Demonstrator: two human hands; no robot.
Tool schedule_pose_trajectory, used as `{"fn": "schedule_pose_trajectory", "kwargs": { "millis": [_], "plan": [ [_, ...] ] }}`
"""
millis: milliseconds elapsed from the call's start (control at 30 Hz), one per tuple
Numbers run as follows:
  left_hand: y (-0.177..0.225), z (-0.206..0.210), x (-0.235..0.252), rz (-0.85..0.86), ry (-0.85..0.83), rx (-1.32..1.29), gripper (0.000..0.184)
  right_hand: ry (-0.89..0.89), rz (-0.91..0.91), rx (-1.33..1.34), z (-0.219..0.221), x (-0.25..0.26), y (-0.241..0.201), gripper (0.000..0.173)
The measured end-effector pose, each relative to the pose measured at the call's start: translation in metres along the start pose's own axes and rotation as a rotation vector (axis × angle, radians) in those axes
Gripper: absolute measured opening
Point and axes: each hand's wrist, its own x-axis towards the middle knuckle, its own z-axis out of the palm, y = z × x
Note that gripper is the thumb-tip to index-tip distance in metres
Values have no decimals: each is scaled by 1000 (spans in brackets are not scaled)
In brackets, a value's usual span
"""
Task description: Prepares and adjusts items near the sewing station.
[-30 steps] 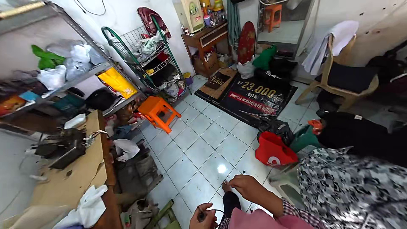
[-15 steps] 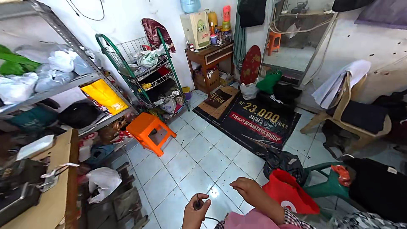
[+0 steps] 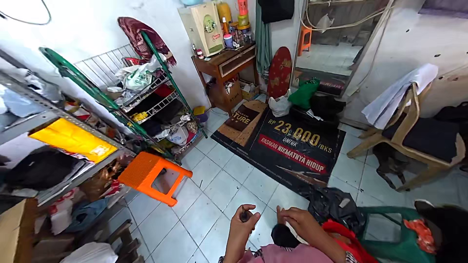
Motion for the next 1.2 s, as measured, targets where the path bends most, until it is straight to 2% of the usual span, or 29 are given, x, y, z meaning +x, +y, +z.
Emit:
{"fn": "schedule_pose_trajectory", "kwargs": {
  "millis": [100,267,467,600,800,933,1100,1200],
  "plan": [
    [28,23,50,36,-31,-33,30,29,-8,-11,-41,53,11,24],
    [76,69,135,125,-112,-28,39,223,-53,-86,-104,128,50,21],
    [87,114,203,77,-297,61,57,226,-5,-99,-143,173,84,21],
    [85,131,249,19,-354,134,55,161,114,-42,-157,202,108,24],
    [99,157,352,3,-455,160,53,252,183,-39,-193,267,143,24],
    [132,183,430,52,-555,172,53,311,267,-35,-227,321,161,26],
    [182,204,520,102,-579,202,52,462,155,-61,-260,399,172,24],
    [195,225,564,82,-625,236,51,496,177,-85,-277,429,187,24]
  ]
}}
